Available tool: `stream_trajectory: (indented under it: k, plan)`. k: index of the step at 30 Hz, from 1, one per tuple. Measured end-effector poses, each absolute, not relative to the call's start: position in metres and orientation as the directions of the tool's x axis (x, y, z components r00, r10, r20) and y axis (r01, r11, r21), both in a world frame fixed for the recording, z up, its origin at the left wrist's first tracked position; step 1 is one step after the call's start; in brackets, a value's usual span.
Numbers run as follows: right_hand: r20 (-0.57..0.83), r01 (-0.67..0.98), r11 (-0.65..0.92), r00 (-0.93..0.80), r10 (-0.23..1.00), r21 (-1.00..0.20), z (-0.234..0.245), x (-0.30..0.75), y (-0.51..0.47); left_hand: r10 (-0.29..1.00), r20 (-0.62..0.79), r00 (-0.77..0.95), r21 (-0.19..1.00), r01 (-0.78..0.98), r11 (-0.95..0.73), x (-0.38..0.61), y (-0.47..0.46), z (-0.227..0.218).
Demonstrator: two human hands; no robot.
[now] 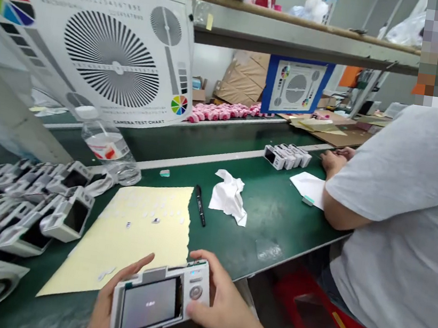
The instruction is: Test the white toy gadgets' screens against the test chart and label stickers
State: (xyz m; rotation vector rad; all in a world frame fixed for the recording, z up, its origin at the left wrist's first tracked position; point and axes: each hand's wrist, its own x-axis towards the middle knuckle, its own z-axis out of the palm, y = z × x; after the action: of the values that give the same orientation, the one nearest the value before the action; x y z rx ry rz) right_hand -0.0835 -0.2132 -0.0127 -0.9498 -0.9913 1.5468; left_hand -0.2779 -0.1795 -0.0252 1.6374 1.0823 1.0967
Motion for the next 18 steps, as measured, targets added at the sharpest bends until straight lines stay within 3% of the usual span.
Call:
stream_trajectory:
  k: [5,10,18]
  plan:
    - [-0.034,-0.285,-0.083,-0.171,0.985,-0.955,-0.026,-0.087,-0.182,0.936,0.213,0.281,0.924,0.254,-0.287,-0.284,-0.157,-0.035]
    - [-0.113,-0.199,-0.153,-0.198,0.974,-0.968,-0.042,-0.088,-0.171,0.961,0.134,0.243,0.946,0.258,-0.197,-0.291,-0.153,-0.053]
    - [-0.191,-0.308,-0.23,-0.149,0.97,-0.923,-0.048,-0.089,-0.171,0.956,0.136,0.262,0.923,0.318,-0.218,-0.285,-0.154,-0.045]
